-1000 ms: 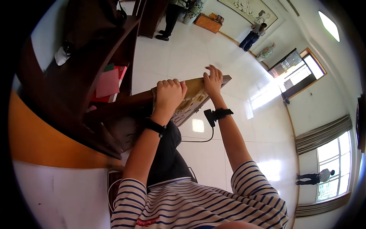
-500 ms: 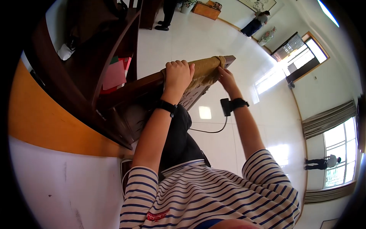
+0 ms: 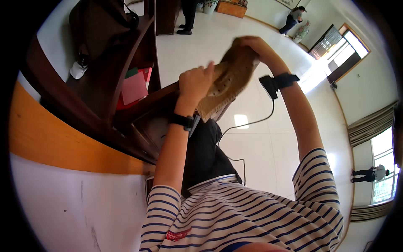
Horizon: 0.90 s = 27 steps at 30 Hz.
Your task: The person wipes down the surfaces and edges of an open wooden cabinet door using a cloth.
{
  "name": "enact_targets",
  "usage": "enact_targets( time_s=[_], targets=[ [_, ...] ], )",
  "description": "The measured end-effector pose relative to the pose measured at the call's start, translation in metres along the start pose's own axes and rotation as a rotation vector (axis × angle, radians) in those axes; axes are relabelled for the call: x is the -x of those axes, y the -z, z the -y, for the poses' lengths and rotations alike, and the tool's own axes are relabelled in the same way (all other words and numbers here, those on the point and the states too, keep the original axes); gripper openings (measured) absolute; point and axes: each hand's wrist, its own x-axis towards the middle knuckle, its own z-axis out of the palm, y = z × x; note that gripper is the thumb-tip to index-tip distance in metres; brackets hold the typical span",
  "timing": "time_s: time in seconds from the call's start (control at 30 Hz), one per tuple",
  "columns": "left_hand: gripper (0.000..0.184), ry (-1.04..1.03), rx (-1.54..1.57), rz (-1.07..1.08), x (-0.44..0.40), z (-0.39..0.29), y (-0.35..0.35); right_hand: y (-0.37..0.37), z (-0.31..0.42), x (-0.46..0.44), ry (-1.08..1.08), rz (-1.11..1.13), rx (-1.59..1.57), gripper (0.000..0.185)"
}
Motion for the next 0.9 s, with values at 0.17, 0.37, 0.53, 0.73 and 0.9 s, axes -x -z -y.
enact_targets(
  time_s=[0.17, 0.37, 0.53, 0.73, 0.9],
  targets=[
    [0.105, 0.53, 1.522, -0.014, -0.014, 0.047, 0.019, -0.12, 0.065, 0.029, 0.314, 0.398, 0.509, 0.043],
    [0.069, 0.376, 1.102, -0.066, -0.013, 0.055, 0.014, -0.16, 0.005, 0.081, 0.697, 0.336, 0.774, 0.056],
    [0.054, 0.371, 1.17, 0.012, -0.007, 0.06, 0.018, -0.123, -0.001, 0.105, 0.342, 0.8, 0.495, 0.045],
    [0.05, 0.169, 0.888, -0.005, 0.001, 0.056, 0.023, -0.09, -0.006, 0.078, 0.653, 0.362, 0.698, 0.031],
    [0.034, 0.037, 0.01, -0.121, 0.013, 0.063, 0.059, -0.089, -0.021, 0.026, 0.809, -0.007, 0.555, 0.025]
  ],
)
